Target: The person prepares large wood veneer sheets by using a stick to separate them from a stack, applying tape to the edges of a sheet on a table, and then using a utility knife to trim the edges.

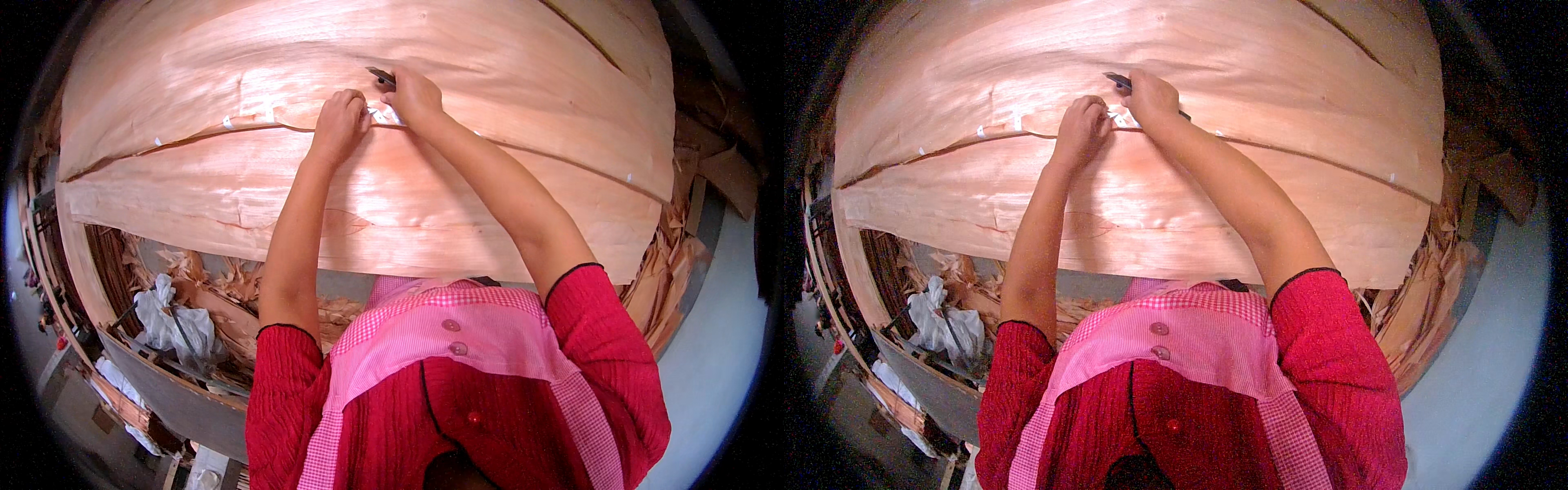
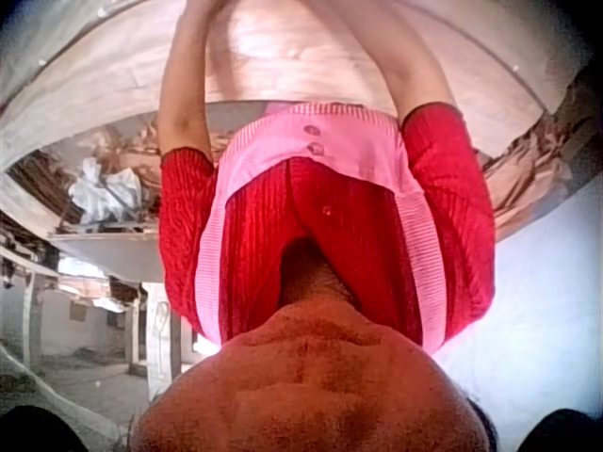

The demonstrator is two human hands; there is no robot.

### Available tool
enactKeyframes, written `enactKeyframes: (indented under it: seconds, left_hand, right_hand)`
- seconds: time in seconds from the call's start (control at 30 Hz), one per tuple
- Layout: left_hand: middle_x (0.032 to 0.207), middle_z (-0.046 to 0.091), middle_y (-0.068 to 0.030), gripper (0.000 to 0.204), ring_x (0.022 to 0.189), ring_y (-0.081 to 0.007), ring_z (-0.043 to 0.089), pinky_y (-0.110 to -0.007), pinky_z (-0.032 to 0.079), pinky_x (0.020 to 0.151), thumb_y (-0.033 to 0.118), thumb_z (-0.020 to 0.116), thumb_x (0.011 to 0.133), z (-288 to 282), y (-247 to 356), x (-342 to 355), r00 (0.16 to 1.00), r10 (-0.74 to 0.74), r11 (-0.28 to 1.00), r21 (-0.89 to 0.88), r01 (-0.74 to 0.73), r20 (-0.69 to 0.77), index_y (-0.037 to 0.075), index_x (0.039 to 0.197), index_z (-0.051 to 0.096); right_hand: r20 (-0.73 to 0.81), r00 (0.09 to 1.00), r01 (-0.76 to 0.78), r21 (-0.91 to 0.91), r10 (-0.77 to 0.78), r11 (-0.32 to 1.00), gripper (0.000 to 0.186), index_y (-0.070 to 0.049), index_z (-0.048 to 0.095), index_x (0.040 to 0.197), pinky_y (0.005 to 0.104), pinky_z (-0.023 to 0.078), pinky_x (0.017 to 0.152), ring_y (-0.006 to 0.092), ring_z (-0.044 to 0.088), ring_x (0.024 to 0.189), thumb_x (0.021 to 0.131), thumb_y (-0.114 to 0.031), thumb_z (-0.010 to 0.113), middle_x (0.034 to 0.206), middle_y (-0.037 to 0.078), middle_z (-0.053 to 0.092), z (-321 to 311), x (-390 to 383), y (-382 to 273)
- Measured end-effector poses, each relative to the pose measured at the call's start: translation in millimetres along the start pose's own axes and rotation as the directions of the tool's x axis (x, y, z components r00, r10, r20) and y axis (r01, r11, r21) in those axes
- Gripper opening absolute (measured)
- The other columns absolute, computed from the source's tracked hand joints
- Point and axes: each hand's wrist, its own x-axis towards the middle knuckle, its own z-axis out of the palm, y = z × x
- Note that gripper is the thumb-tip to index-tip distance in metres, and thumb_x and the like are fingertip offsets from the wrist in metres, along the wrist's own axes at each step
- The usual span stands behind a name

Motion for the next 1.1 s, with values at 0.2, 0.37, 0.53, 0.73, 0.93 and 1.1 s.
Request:
enactKeyframes:
  seconds: [0.2,0.37,0.53,0.73,0.93,1.1]
  left_hand:
    - [0.097,0.054,-0.0131,0.02,0.092,-0.0309,0.051,-0.04,0.041,0.08,0.007,0.063,0.067,-7,2,-7,0.999,0.047,0.998,-0.039,-0.047,0.01,0.001,0.083,0.053]
    - [0.106,0.054,-0.0123,0.035,0.097,-0.0316,0.05,-0.04,0.039,0.084,0.008,0.066,0.066,-11,4,-7,0.989,0.073,0.992,-0.091,-0.086,-0.132,0.005,0.098,0.052]
    - [0.105,0.054,-0.0094,0.035,0.104,-0.026,0.047,-0.042,0.034,0.089,0.012,0.064,0.071,-8,3,-8,0.988,-0.026,0.997,0.072,0.037,-0.155,0.007,0.104,0.053]
    - [0.122,0.045,-0.0101,0.045,0.12,-0.0292,0.035,-0.048,0.021,0.099,0.026,0.059,0.077,4,21,-61,0.973,-0.067,0.941,0.311,0.136,-0.221,0.006,0.116,0.048]
    - [0.143,0.012,-0.0154,0.08,0.133,-0.0318,0.006,-0.055,0.003,0.103,0.052,0.048,0.077,19,37,-71,0.957,-0.245,0.923,0.339,0.181,0.157,0.0,0.133,0.025]
    - [0.144,0.011,-0.0138,0.087,0.134,-0.0291,0.004,-0.054,0.0,0.103,0.058,0.045,0.075,17,37,-64,0.947,-0.26,0.921,0.342,0.184,0.188,0.0,0.135,0.021]
  right_hand:
    - [-0.002,1.0,0.004,0.002,-0.004,1.0,0.024,-0.008,0.057,0.085,0.0424,0.046,0.068,0.0315,0.059,0.081,0.068,-0.021,0.069,0.084,0.013,0.062,2,2,3]
    - [0.03,1.0,-0.009,0.004,0.009,1.0,0.025,-0.009,0.058,0.088,0.0413,0.046,0.068,0.0304,0.059,0.082,0.068,-0.021,0.068,0.085,0.012,0.062,-1,2,2]
    - [0.079,0.997,-0.021,0.109,0.012,0.994,0.021,-0.011,0.061,0.085,0.0407,0.047,0.068,0.0297,0.06,0.08,0.068,-0.022,0.066,0.082,0.013,0.063,1,4,8]
    - [0.284,0.958,0.038,0.05,-0.051,0.998,0.018,-0.013,0.064,0.08,0.0398,0.047,0.066,0.0289,0.061,0.076,0.067,-0.025,0.064,0.078,0.011,0.063,-8,2,-6]
    - [0.262,0.963,0.071,-0.036,-0.06,0.997,0.019,-0.012,0.064,0.08,0.0391,0.047,0.064,0.0286,0.06,0.074,0.07,-0.029,0.064,0.077,0.012,0.063,3,5,-18]
    - [0.225,0.974,0.052,-0.042,-0.041,0.998,0.02,-0.011,0.064,0.079,0.0371,0.046,0.061,0.0282,0.06,0.07,0.071,-0.029,0.064,0.074,0.013,0.062,6,4,-11]
